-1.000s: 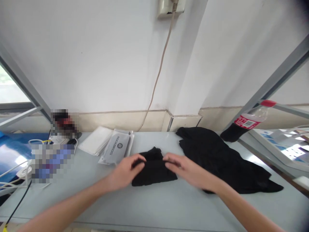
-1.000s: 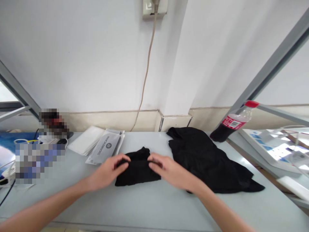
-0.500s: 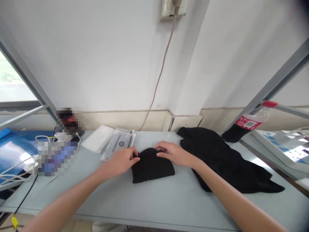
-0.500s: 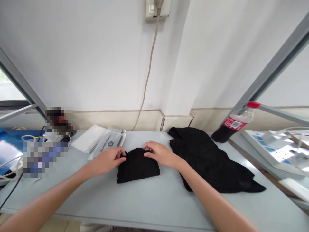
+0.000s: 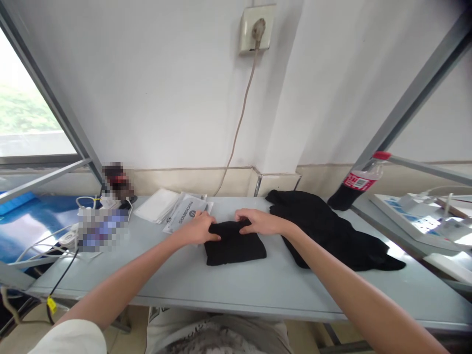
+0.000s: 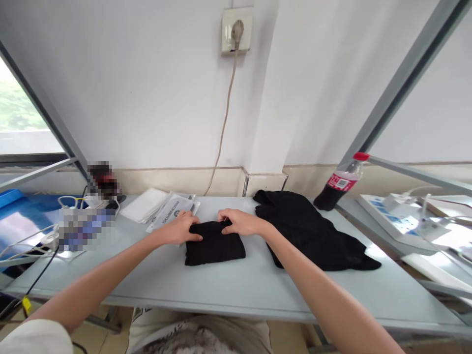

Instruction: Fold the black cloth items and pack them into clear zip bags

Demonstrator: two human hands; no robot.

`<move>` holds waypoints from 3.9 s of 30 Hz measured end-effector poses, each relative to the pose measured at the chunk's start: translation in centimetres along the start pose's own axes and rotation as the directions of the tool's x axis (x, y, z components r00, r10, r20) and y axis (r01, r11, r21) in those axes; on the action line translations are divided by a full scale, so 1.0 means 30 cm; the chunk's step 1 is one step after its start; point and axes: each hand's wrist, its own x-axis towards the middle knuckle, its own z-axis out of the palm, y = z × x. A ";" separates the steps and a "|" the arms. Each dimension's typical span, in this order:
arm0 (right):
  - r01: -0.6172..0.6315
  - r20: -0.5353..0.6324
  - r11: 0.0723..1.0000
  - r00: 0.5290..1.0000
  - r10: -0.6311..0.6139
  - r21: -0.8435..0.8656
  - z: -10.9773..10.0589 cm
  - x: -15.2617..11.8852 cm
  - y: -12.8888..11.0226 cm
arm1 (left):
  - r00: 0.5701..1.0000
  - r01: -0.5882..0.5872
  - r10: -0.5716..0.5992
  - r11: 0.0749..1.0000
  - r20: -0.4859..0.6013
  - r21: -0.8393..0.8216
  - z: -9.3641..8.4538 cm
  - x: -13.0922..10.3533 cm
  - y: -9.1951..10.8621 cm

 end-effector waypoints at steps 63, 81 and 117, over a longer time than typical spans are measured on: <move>0.175 -0.348 0.948 0.900 -0.264 -0.267 0.058 -0.178 -0.076 | 0.797 -0.393 0.414 0.908 -0.440 0.144 0.043 -0.131 0.030; 0.144 -0.276 0.796 0.890 -0.364 -0.587 0.353 -0.380 -0.108 | 0.670 -0.494 0.708 0.650 -0.223 0.578 0.321 -0.391 0.148; -0.001 -0.133 0.228 0.809 0.572 0.974 0.136 0.019 -0.025 | 0.759 0.581 -0.395 0.770 -0.517 0.265 -0.125 -0.147 -0.466</move>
